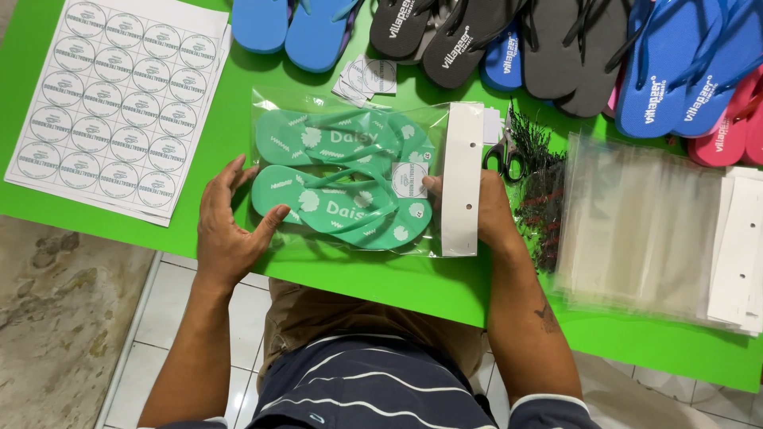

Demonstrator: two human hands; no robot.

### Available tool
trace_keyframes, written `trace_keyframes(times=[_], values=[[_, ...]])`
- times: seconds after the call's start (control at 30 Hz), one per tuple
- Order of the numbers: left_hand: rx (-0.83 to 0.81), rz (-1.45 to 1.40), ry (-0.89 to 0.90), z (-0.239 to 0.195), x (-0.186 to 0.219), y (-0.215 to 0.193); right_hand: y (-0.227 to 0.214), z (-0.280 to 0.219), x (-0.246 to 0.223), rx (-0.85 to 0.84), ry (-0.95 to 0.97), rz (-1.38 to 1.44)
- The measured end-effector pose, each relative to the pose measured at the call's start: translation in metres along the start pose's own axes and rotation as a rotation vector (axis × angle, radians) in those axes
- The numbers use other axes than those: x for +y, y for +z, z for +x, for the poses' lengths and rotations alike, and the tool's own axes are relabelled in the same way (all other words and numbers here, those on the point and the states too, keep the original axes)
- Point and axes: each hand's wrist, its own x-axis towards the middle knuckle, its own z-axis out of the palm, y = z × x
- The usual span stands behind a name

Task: Trimming excess material from flip-flop straps with scissors and organizing them for packaging.

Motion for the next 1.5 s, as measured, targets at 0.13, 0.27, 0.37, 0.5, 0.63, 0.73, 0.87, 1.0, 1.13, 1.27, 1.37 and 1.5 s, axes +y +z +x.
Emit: trace_keyframes(times=[0.13, 0.27, 0.37, 0.5, 0.63, 0.73, 0.87, 1.0, 1.13, 1.27, 1.37, 1.5], values=[[0.003, -0.001, 0.009, 0.001, 0.005, -0.001, 0.000, 0.001, 0.000, -0.010, -0.016, 0.004], [0.009, -0.008, 0.006, 0.001, 0.004, -0.001, -0.001, 0.002, 0.002, -0.011, -0.034, -0.008], [0.021, -0.065, -0.027, 0.001, 0.003, -0.002, -0.002, 0.001, 0.004, -0.025, -0.037, 0.028], [0.094, -0.161, -0.103, 0.012, -0.004, -0.002, -0.013, 0.006, 0.013, -0.005, -0.044, 0.158], [0.168, -0.144, -0.137, 0.032, -0.014, 0.002, -0.023, 0.016, 0.054, 0.154, 0.042, 0.313], [0.137, -0.083, -0.225, 0.044, -0.012, 0.003, -0.027, 0.012, 0.046, 0.193, 0.048, 0.342], [0.106, -0.084, -0.248, 0.052, -0.021, 0.008, -0.028, 0.008, 0.037, 0.251, -0.070, 0.048], [0.111, -0.099, -0.257, 0.050, -0.025, 0.009, -0.029, 0.012, 0.050, 0.340, -0.160, -0.092], [0.115, -0.094, -0.262, 0.045, -0.021, 0.007, -0.026, 0.008, 0.039, 0.350, -0.166, -0.130], [0.069, -0.041, -0.281, 0.042, -0.021, 0.003, -0.022, 0.009, 0.042, 0.355, -0.130, -0.233], [0.058, 0.013, -0.269, 0.042, -0.026, 0.002, -0.019, 0.009, 0.041, 0.351, -0.074, -0.232], [0.155, 0.142, -0.048, 0.060, -0.010, 0.001, -0.019, 0.005, 0.028, 0.338, -0.059, -0.141]])
